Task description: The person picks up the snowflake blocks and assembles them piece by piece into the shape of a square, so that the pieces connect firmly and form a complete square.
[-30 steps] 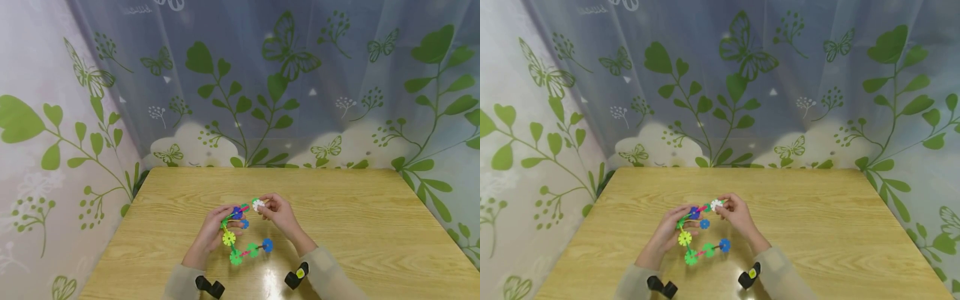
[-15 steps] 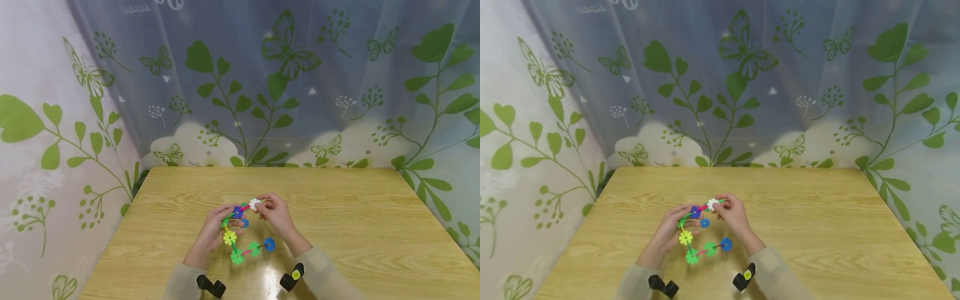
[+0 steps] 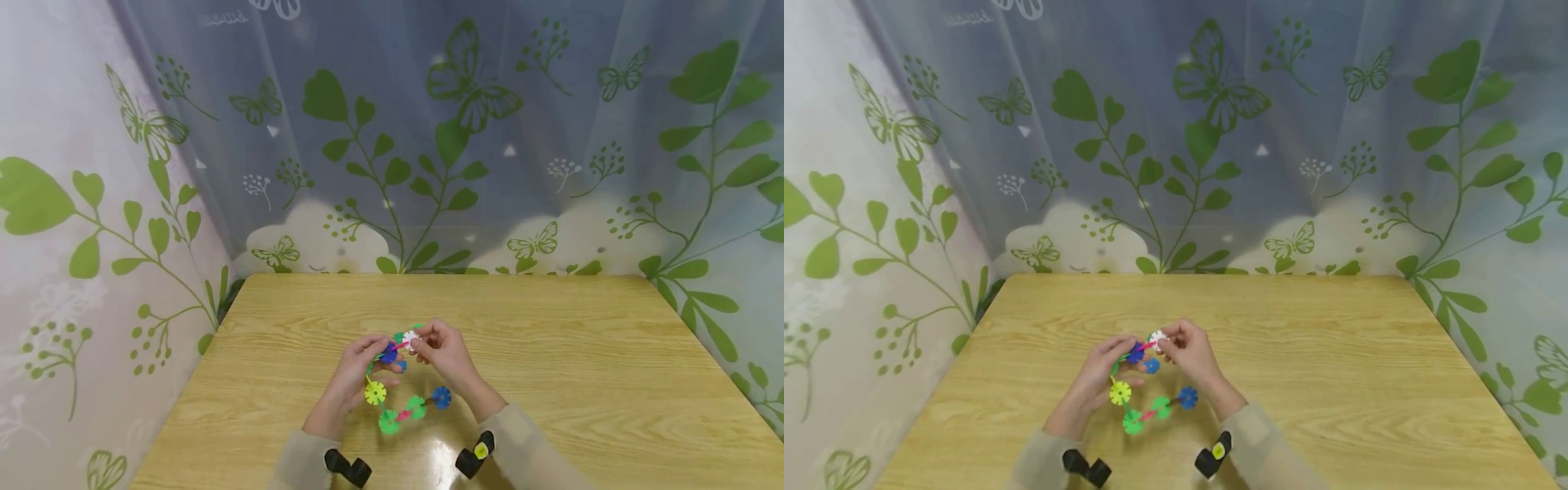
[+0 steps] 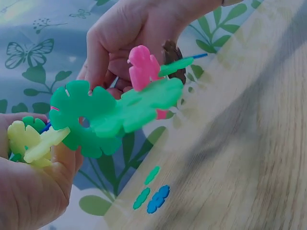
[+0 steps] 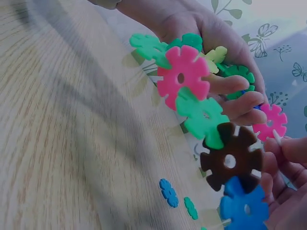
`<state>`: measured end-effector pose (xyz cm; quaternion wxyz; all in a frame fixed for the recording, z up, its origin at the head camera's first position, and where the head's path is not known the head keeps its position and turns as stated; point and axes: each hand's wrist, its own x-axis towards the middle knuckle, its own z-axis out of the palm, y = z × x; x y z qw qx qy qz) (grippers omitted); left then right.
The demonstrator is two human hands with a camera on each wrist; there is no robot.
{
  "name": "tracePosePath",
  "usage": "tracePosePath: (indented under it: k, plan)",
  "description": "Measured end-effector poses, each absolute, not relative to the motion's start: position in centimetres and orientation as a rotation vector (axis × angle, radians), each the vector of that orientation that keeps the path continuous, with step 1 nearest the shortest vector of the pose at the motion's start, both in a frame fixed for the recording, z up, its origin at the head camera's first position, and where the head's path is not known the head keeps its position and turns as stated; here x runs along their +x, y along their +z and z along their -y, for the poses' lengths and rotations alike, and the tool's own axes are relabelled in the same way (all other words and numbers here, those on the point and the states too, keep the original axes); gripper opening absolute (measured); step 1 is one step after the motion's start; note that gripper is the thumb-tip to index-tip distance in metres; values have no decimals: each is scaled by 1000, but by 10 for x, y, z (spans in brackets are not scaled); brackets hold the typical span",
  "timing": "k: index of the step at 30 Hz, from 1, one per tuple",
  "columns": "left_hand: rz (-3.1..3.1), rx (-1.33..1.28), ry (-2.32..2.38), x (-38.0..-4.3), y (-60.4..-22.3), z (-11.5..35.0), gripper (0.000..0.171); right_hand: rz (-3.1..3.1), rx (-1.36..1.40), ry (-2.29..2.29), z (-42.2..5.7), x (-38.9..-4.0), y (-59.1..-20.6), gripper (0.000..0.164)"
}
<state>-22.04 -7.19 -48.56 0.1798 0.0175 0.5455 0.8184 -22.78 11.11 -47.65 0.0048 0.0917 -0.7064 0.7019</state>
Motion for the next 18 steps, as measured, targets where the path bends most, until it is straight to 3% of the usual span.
tracePosePath:
  k: [9, 18]
  plan:
    - [-1576, 67, 2314, -219, -485, 70, 46, 2224, 350, 2147, -109, -225, -476, 7]
    - [-1603, 84, 2289, -218, -487, 71, 39, 2187, 391, 2243, -108, -222, -476, 8]
